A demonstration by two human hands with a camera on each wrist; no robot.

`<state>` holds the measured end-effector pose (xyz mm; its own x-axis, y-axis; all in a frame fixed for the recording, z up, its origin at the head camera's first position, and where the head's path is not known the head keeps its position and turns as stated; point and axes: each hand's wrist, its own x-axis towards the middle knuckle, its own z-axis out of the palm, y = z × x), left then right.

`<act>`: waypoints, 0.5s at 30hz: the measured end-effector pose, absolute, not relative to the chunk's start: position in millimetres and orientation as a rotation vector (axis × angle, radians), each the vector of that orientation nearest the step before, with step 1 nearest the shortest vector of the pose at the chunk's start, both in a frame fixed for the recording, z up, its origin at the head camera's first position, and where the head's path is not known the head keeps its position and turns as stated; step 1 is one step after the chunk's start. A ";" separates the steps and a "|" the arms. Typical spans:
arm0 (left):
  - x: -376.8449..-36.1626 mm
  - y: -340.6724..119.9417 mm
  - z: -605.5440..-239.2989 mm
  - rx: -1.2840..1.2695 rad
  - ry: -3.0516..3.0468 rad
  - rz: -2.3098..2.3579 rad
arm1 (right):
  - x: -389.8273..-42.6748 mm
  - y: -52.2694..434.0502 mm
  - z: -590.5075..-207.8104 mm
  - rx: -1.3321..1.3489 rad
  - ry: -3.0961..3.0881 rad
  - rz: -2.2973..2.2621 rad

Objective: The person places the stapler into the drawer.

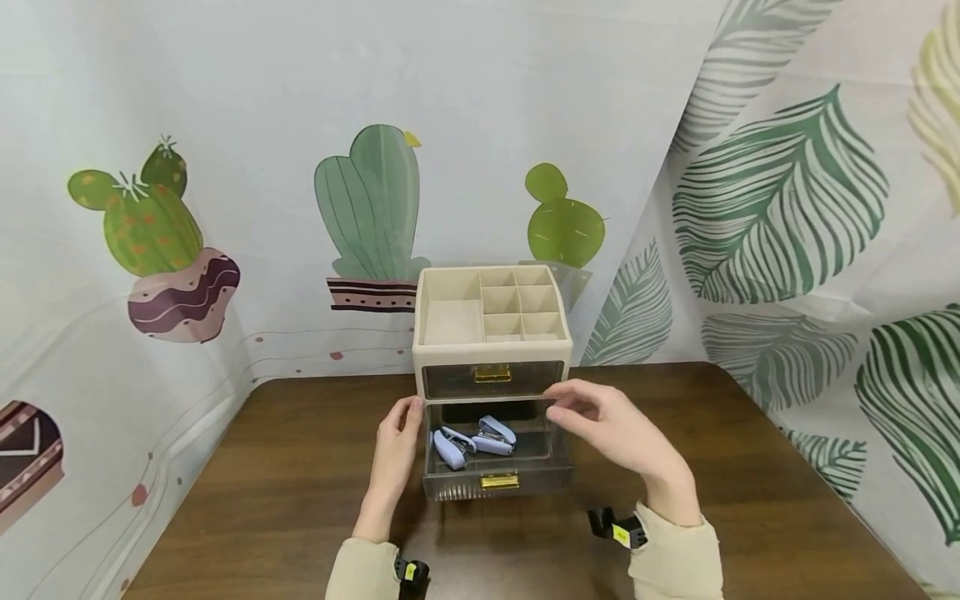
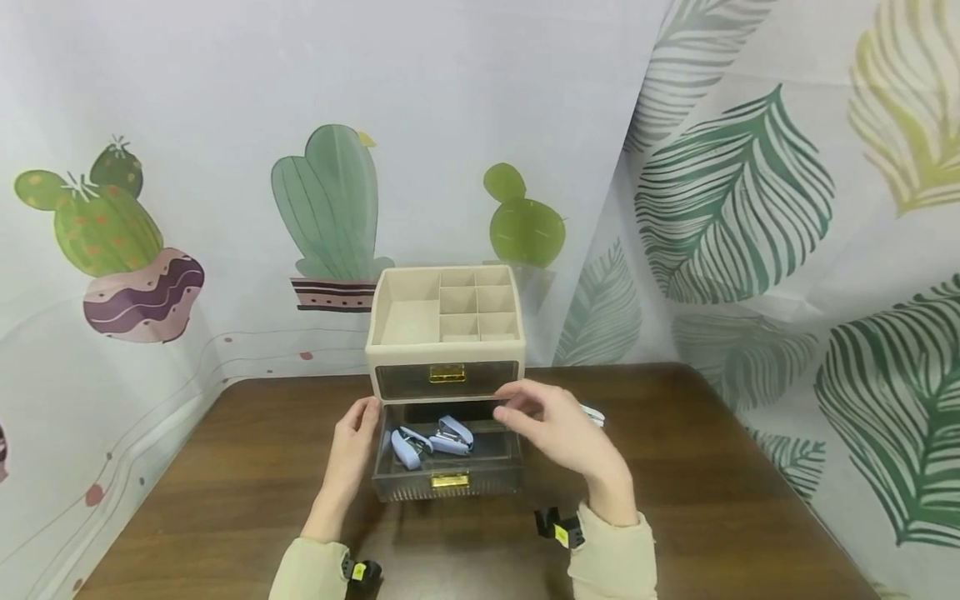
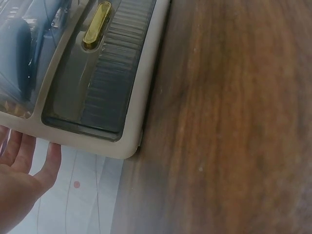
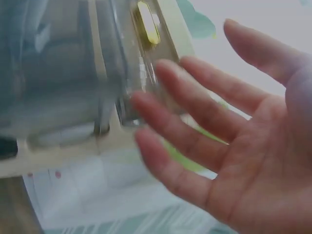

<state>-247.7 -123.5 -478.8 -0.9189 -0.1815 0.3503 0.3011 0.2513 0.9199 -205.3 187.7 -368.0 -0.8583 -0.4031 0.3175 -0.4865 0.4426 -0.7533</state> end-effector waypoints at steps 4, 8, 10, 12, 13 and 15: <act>-248.3 -123.8 -478.2 -0.103 -2.147 -1.697 | -209.6 210.2 -375.5 0.650 -2.475 1.563; -247.6 -123.6 -478.0 -0.105 -2.143 -1.700 | -218.0 230.1 -387.4 0.513 -2.402 1.607; -247.6 -123.5 -478.1 -0.106 -2.142 -1.704 | -223.5 238.1 -393.8 0.466 -2.392 1.564; -247.5 -123.4 -478.1 -0.106 -2.141 -1.713 | -229.0 245.1 -399.9 0.425 -2.402 1.507; -247.6 -123.4 -478.3 -0.108 -2.141 -1.713 | -231.6 248.1 -402.7 0.403 -2.413 1.476; -247.7 -123.4 -478.4 -0.108 -2.142 -1.710 | -236.9 253.8 -407.9 0.361 -2.435 1.421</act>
